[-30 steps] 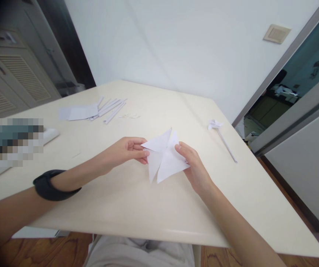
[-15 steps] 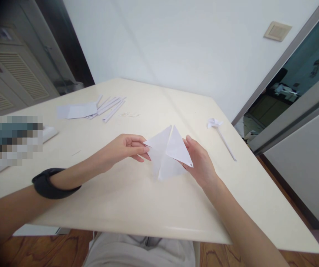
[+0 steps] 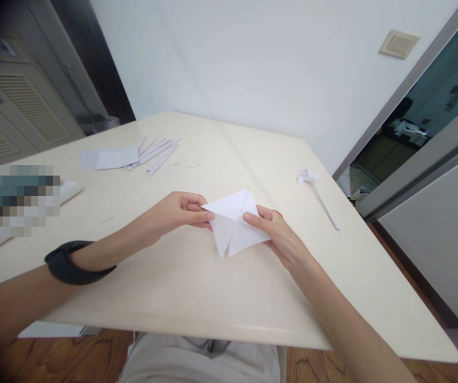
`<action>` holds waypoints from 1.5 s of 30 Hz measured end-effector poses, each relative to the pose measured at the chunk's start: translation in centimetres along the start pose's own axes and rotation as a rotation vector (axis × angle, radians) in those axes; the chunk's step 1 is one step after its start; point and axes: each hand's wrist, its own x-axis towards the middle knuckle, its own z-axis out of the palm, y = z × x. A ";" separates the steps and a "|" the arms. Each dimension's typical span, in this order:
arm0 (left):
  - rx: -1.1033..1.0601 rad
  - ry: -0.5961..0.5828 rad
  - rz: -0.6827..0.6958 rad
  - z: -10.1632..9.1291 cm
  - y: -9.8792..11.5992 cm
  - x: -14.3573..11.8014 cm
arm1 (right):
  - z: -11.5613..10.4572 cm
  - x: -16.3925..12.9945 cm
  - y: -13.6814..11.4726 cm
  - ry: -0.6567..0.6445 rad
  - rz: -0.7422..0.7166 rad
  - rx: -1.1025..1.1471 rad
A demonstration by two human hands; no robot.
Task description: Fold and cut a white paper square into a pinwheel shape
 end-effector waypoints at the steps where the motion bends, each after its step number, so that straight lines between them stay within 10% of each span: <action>1: 0.000 0.001 0.000 0.0 0.0 0.0 | 0.1 0.0 0.0 -0.007 0.003 -0.011; 45: 0.053 -0.129 -0.040 -0.1 0.1 -0.3 | -0.1 0.5 0.9 0.169 -0.033 -0.098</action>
